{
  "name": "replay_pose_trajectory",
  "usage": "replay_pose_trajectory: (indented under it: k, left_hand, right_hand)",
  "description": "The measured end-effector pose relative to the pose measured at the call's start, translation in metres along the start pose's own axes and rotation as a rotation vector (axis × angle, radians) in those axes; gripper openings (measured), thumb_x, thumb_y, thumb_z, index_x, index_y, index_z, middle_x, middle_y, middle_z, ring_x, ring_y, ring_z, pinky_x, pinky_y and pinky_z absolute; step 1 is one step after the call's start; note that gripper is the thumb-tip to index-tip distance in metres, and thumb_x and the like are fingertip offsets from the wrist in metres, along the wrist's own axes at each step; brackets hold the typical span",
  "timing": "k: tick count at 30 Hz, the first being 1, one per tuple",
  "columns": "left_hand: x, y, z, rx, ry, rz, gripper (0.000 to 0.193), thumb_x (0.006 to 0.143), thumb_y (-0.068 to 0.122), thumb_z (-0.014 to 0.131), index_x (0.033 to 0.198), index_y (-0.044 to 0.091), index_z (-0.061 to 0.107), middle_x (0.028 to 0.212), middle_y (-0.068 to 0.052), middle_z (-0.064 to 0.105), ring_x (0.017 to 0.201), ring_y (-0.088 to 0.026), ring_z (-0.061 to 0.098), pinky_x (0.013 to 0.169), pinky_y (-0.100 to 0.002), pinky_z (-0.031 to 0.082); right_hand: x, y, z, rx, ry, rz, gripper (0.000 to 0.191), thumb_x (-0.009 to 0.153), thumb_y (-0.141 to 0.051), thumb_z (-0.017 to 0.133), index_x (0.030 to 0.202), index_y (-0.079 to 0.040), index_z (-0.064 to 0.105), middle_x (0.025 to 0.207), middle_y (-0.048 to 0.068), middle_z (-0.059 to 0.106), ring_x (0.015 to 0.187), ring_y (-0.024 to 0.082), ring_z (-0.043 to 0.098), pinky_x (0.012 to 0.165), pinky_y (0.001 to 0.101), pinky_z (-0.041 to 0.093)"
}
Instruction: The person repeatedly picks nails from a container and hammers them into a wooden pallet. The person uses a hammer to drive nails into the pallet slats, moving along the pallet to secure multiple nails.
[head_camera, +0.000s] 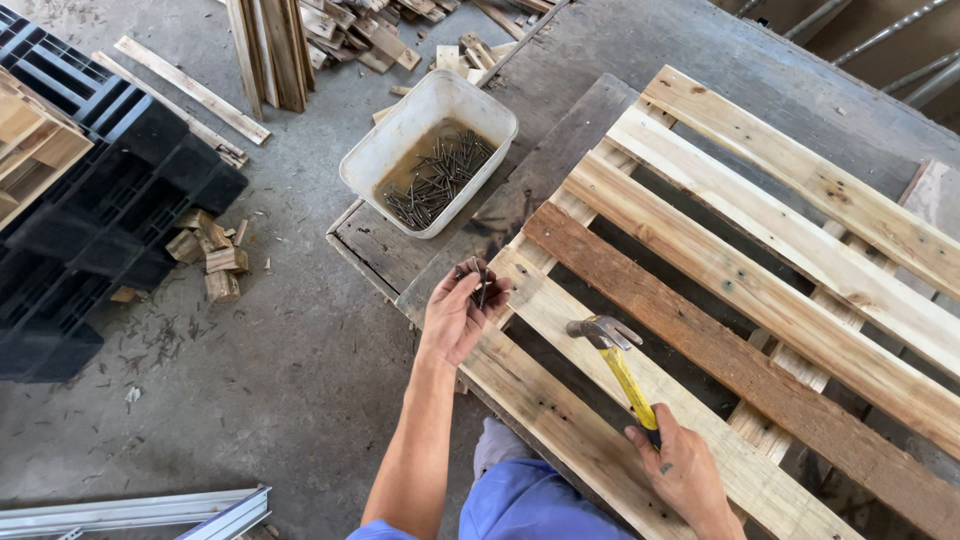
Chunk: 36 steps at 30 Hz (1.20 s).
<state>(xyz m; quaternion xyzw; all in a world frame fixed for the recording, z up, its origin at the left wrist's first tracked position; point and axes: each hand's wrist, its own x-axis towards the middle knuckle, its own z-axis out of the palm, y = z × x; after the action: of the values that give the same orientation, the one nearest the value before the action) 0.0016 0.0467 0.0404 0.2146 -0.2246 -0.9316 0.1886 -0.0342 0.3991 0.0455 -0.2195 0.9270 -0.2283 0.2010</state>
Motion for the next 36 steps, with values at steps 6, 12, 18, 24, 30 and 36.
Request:
replay_pose_trajectory:
  k: [6,12,18,24,30,36]
  left_hand:
    - [0.005,0.009,0.004,0.123,0.044,0.071,0.010,0.102,0.012,0.057,0.106,0.005,0.063,0.099,-0.014,0.073,0.086,-0.023,0.074,0.068,-0.036,0.060]
    - [0.010,0.006,0.002,0.070,0.071,0.034,0.009,0.100,0.014,0.059,0.107,0.008,0.058,0.091,-0.007,0.069,0.073,-0.014,0.061,0.060,-0.030,0.053]
    - [0.022,-0.006,-0.009,-0.342,0.093,-0.174,0.013,0.103,0.020,0.055,0.095,0.009,0.054,0.078,-0.005,0.061,0.059,-0.012,0.050,0.039,-0.021,0.035]
    - [0.029,-0.016,0.016,0.611,0.102,0.058,0.013,0.095,0.018,0.072,0.105,0.009,0.074,0.080,0.000,0.064,0.052,-0.010,0.041,0.039,-0.026,0.031]
    - [0.035,-0.009,0.044,1.559,0.077,0.412,0.017,0.091,0.018,0.073,0.104,0.008,0.074,0.095,-0.009,0.077,0.086,-0.025,0.075,0.079,-0.040,0.057]
    - [0.039,-0.014,0.041,1.570,-0.006,0.522,0.016,0.089,0.014,0.075,0.104,0.009,0.072,0.095,-0.011,0.077,0.089,-0.029,0.075,0.080,-0.040,0.057]
  right_hand:
    - [0.000,-0.004,-0.004,0.009,-0.068,0.080,0.029,0.090,-0.032,0.070,0.089,-0.006,0.057,0.051,0.014,0.066,0.041,0.028,0.059,0.044,0.0454,0.043]
    - [-0.001,-0.005,-0.006,0.043,0.012,-0.010,0.031,0.088,-0.030,0.072,0.089,-0.004,0.056,0.052,0.017,0.064,0.041,0.031,0.058,0.045,0.0458,0.044]
    - [-0.001,-0.004,-0.006,0.009,0.000,0.007,0.032,0.088,-0.030,0.072,0.089,-0.003,0.054,0.055,0.018,0.064,0.046,0.033,0.060,0.049,0.0467,0.045]
    - [0.001,-0.003,-0.007,0.050,-0.044,0.049,0.032,0.088,-0.032,0.071,0.090,-0.005,0.054,0.055,0.017,0.065,0.045,0.031,0.060,0.050,0.0473,0.046]
    - [0.001,-0.002,-0.009,0.056,-0.049,0.045,0.032,0.089,-0.032,0.071,0.089,-0.006,0.053,0.056,0.017,0.065,0.048,0.033,0.061,0.051,0.0476,0.046]
    - [-0.001,-0.005,-0.010,0.071,-0.007,0.003,0.033,0.088,-0.029,0.072,0.089,-0.004,0.051,0.058,0.019,0.064,0.054,0.038,0.061,0.054,0.0496,0.046]
